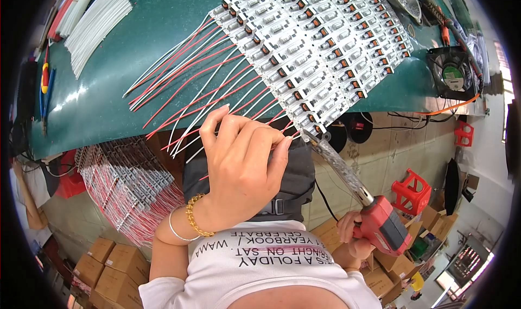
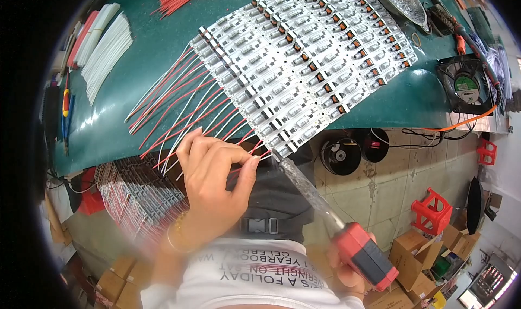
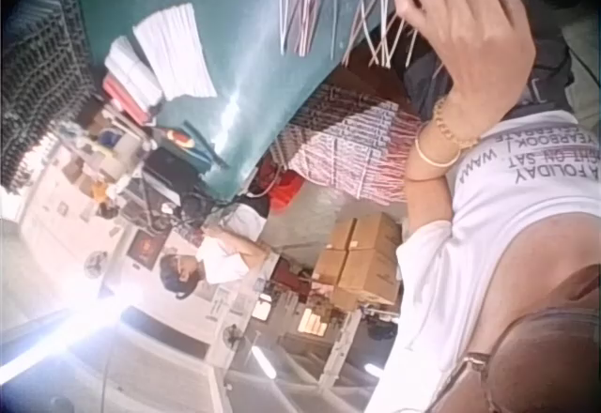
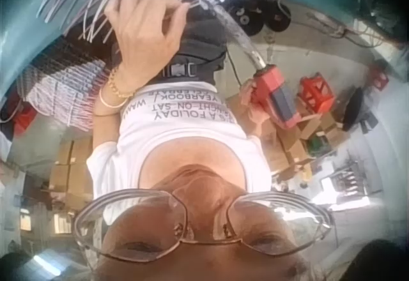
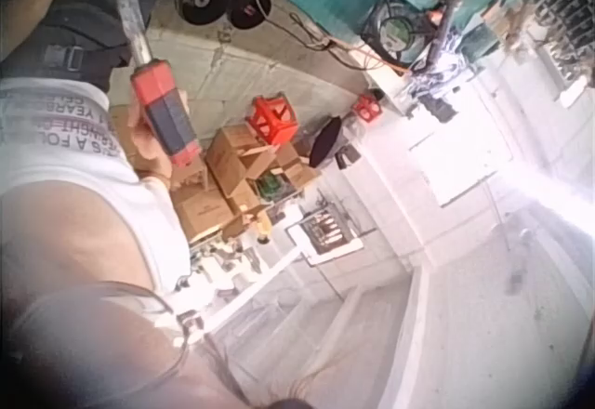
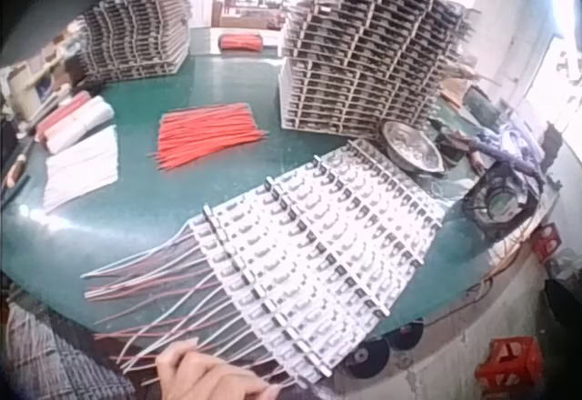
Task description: The person solders red and white wires onto a circuit board panel, positioning the wires by hand and securing them with a soldering tool.
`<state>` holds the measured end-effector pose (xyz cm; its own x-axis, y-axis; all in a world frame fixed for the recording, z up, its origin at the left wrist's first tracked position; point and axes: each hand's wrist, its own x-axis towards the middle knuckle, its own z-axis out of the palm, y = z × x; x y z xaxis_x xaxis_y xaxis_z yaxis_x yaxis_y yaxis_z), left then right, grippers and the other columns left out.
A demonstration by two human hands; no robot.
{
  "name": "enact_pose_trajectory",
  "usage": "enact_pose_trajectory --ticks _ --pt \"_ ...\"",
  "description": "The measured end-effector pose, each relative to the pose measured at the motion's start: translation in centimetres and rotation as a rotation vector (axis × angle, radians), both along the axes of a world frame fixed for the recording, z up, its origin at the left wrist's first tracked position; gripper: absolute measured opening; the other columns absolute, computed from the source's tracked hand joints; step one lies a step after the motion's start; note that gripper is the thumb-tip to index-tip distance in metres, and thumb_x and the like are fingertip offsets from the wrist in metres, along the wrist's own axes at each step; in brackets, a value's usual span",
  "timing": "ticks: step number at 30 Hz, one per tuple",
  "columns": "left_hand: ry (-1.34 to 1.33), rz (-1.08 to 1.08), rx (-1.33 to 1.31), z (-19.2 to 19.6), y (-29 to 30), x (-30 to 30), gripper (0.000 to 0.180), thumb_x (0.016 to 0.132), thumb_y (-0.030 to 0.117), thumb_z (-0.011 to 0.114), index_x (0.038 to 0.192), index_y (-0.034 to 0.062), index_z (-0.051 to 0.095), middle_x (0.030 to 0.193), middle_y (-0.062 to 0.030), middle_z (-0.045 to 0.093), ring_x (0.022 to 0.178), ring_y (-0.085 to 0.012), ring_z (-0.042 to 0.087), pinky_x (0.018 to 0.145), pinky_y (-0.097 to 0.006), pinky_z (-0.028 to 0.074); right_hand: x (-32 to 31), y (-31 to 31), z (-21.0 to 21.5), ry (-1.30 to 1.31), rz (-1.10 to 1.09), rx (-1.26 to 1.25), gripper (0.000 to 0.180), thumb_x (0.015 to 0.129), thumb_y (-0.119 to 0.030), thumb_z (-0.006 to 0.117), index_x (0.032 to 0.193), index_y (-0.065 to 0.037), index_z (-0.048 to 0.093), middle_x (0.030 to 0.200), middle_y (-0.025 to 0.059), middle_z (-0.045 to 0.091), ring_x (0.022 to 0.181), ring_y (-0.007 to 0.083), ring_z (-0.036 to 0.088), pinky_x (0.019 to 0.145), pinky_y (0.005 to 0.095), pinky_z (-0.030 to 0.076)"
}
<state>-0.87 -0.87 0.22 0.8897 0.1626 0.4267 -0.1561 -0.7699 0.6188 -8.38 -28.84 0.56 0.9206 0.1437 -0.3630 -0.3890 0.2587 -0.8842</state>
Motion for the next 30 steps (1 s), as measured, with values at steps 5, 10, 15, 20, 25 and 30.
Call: enact_pose_trajectory --ticks 5,10,15,20,25,30 --pt "0.007 -0.018 0.005 0.0 -0.3 0.2 0.014 0.072 0.006 0.07 0.075 0.0077 0.057 0.07 -0.0014 0.056 0.072 -0.0207 0.051 0.091 -0.045 0.034 2.2 1.7 1.5 -0.371 0.245 -0.149 0.077 0.081 -0.063 0.056 0.123 0.001 0.042 0.05 -0.0037 0.045 0.041 0.0117 0.045 0.043 0.0264 0.037" --pt "0.025 0.002 0.018 0.0 0.1 -0.1 0.015 0.071 0.006 0.071 0.075 0.0077 0.057 0.071 -0.001 0.057 0.072 -0.0207 0.051 0.091 -0.045 0.034 3.3 2.9 0.3 -0.486 0.216 0.003 0.077 0.082 -0.061 0.056 0.124 0.002 0.04 0.05 -0.0034 0.046 0.04 0.0116 0.045 0.042 0.0262 0.038" --pt "0.069 -0.011 0.058 0.7 0.6 0.0 0.017 0.07 0.008 0.074 0.075 0.0075 0.057 0.071 -0.0012 0.057 0.073 -0.0205 0.052 0.091 -0.044 0.035 4.6 3.2 0.2 -0.504 0.181 0.038 0.078 0.083 -0.061 0.056 0.125 0.003 0.039 0.05 -0.0034 0.046 0.04 0.0116 0.045 0.042 0.0258 0.038" --pt "0.396 -0.285 0.09 4.5 6.2 -1.6 0.022 0.069 0.017 0.075 0.079 0.0086 0.057 0.077 -0.0021 0.057 0.077 -0.024 0.052 0.091 -0.046 0.037 6.4 3.1 -0.1 -0.567 0.109 0.075 0.078 0.083 -0.06 0.056 0.125 0.003 0.038 0.05 -0.0034 0.046 0.04 0.0115 0.045 0.041 0.0255 0.038" --pt "0.132 -0.066 0.356 6.7 11.2 4.7 0.014 0.074 0.008 0.069 0.081 0.0052 0.058 0.08 -0.0084 0.058 0.081 -0.0285 0.053 0.079 -0.039 0.04 7.0 2.7 -0.3 -0.425 0.049 0.105 0.075 0.085 -0.056 0.056 0.126 0.005 0.037 0.049 -0.0025 0.044 0.039 0.0113 0.043 0.041 0.0253 0.039" --pt "-0.16 0.028 0.646 2.1 13.7 17.4 0.015 0.077 0.008 0.064 0.091 0.0038 0.059 0.092 -0.0128 0.06 0.093 -0.0284 0.055 0.081 -0.039 0.041 7.3 2.5 -0.8 -0.454 0.101 0.107 0.069 0.089 -0.049 0.055 0.126 0.006 0.036 0.048 -0.0005 0.043 0.038 0.012 0.042 0.041 0.0261 0.039"
